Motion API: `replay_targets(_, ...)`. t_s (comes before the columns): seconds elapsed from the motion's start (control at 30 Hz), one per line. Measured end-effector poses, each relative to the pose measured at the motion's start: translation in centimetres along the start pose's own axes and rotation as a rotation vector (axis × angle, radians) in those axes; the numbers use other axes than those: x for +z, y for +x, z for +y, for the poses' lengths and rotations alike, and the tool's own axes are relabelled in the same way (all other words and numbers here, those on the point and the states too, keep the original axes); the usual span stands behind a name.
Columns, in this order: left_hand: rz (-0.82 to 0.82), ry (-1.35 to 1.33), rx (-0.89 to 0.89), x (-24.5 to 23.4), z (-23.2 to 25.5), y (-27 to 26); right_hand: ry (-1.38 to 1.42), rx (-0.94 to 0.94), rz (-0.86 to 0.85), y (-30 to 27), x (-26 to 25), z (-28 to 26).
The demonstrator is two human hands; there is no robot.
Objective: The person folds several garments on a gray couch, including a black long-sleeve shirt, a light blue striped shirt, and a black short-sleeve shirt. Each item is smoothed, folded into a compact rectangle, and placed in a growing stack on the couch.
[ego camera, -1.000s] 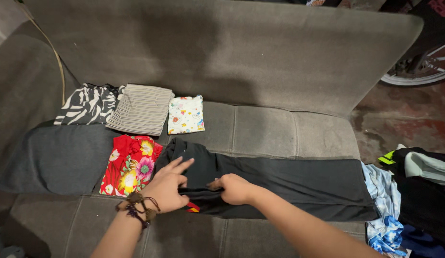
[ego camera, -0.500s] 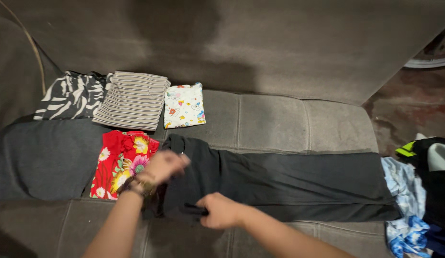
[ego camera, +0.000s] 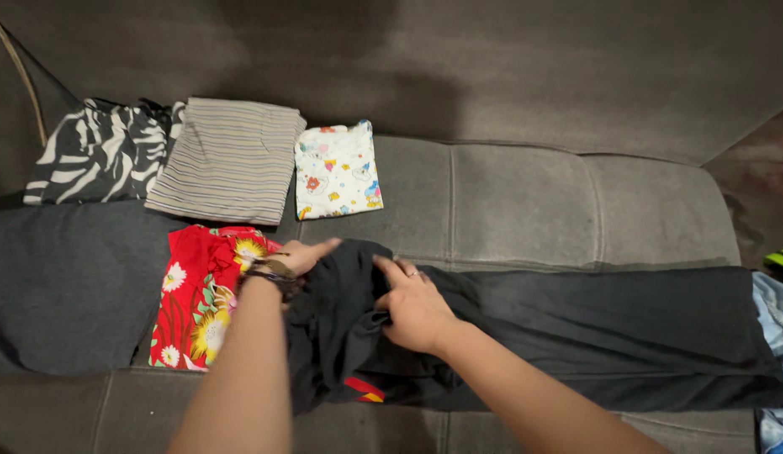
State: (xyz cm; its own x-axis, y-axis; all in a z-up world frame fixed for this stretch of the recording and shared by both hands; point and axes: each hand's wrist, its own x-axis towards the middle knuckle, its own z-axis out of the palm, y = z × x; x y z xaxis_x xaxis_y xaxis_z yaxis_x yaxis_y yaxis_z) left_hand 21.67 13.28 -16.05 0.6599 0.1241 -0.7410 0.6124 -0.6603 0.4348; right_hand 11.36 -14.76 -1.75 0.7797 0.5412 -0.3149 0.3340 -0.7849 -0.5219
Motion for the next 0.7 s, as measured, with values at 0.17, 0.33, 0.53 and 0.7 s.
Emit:
replay_targets(0.17,-0.507,-0.046,0.026,-2.2,4.7,-10.2,0.152,0.149,-0.061,0.2,1.1,0.9)
replay_targets(0.33,-0.568,0.183,0.003,-0.8,5.7,-13.7,0.053,0.226,-0.182,0.5,2.9,1.6)
replay_targets(0.53,-0.381,-0.201,0.303,3.5,3.8,-11.3,-0.060,0.298,-0.294,2.3,3.5,0.7)
replay_targets(0.7,-0.364,-0.237,0.145,4.4,3.6,-8.5,-0.061,0.367,-0.381,3.2,3.0,-0.2)
